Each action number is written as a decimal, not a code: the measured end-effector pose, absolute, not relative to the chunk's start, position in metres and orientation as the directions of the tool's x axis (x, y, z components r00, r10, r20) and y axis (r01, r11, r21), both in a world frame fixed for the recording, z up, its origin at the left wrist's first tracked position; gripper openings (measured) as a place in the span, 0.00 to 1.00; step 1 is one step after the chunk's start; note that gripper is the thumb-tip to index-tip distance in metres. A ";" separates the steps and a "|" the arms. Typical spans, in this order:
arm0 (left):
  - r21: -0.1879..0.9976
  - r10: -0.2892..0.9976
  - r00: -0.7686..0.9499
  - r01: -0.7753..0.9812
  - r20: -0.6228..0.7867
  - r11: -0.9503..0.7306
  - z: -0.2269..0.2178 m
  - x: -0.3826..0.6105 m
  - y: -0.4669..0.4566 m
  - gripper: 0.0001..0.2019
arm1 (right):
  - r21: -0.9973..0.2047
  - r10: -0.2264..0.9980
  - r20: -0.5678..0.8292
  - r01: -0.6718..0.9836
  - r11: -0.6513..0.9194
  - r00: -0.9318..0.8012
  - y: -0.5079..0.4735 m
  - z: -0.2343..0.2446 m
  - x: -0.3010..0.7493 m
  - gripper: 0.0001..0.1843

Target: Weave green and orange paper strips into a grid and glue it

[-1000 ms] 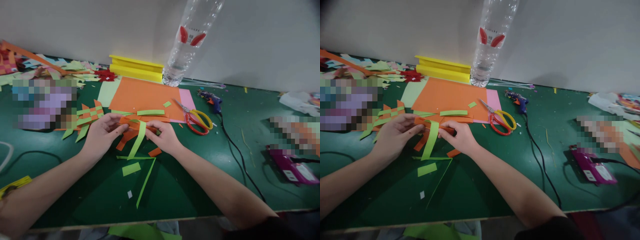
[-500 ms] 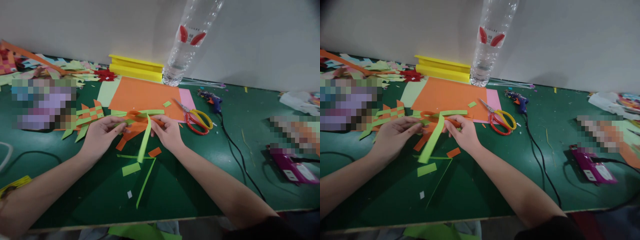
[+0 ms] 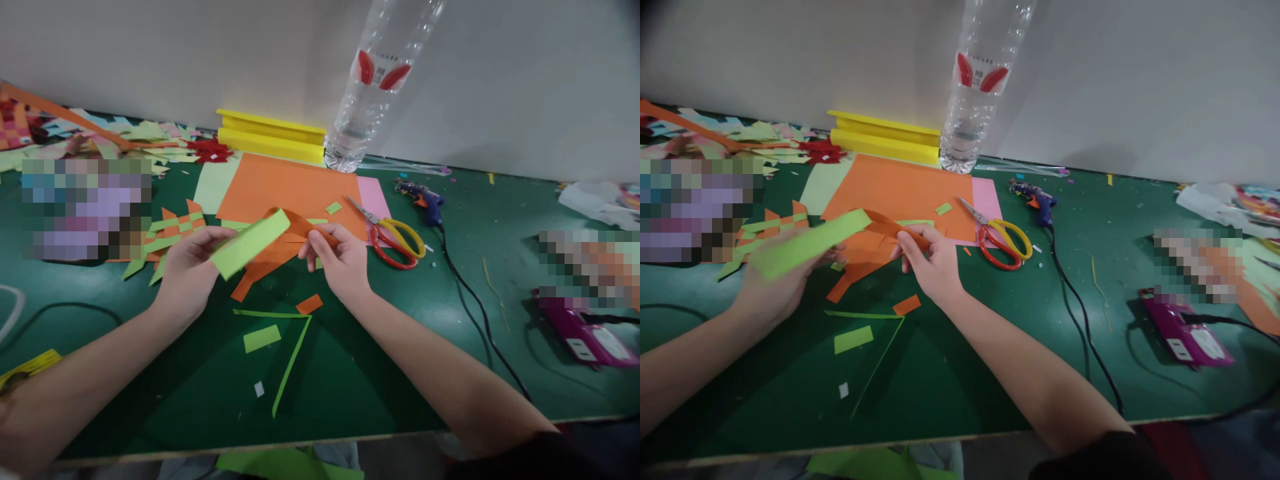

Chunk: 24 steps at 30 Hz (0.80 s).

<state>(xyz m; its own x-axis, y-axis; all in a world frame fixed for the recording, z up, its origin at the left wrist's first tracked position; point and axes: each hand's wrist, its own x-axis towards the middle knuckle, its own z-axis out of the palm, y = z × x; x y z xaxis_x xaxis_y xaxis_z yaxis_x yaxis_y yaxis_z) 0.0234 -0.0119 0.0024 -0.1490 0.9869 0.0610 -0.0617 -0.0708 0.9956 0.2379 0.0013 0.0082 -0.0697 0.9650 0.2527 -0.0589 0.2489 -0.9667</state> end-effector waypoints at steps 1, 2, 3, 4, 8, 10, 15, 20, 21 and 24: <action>0.996 0.989 -0.135 -0.057 0.061 -0.069 0.002 0.023 -0.012 0.12 | -0.964 0.963 0.262 -0.052 0.259 -0.065 0.001 0.008 0.238 0.11; 0.996 0.991 -0.115 -0.055 0.062 -0.068 0.001 0.023 -0.013 0.10 | -0.963 0.961 0.270 -0.041 0.268 -0.061 0.001 0.008 0.238 0.11; 0.996 0.994 -0.091 -0.056 0.059 -0.064 0.001 0.022 -0.013 0.09 | -0.962 0.960 0.274 -0.026 0.273 -0.064 0.000 0.008 0.238 0.12; 0.996 0.996 -0.065 -0.063 0.056 -0.060 0.000 0.022 -0.013 0.09 | -0.961 0.958 0.277 -0.007 0.277 -0.072 0.000 0.008 0.239 0.12; 0.994 0.998 0.031 -0.096 0.051 -0.048 -0.001 0.023 -0.013 0.15 | -0.955 0.952 0.281 0.067 0.290 -0.118 -0.002 0.008 0.239 0.10; 0.995 0.994 0.088 -0.080 0.058 -0.051 -0.002 0.023 -0.014 0.17 | -0.951 0.951 0.286 0.084 0.297 -0.120 -0.003 0.008 0.238 0.09; 0.977 0.967 0.169 0.057 0.191 -0.203 0.002 0.023 -0.017 0.19 | -0.899 0.922 0.368 0.207 0.387 -0.124 -0.008 0.007 0.236 0.08; 0.918 0.904 0.291 0.150 0.313 -0.366 0.013 0.026 -0.021 0.24 | -0.649 0.747 0.626 0.382 0.658 -0.223 -0.010 0.009 0.236 0.06; 0.910 0.894 0.310 0.157 0.324 -0.384 0.015 0.027 -0.022 0.25 | -0.579 0.694 0.675 0.404 0.708 -0.249 -0.010 0.009 0.236 0.05; 0.874 0.876 0.320 0.211 0.360 -0.437 0.019 0.031 -0.025 0.22 | -0.413 0.569 0.756 0.439 0.798 -0.324 -0.010 0.007 0.236 0.05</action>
<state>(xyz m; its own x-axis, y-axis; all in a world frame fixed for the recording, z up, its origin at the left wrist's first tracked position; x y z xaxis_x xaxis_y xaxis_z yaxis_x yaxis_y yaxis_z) 0.0309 -0.0254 0.0187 0.3200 0.8762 0.3603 0.2112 -0.4367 0.8745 0.2356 -0.0104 0.0073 -0.3238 0.5691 0.7559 0.4387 0.7981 -0.4130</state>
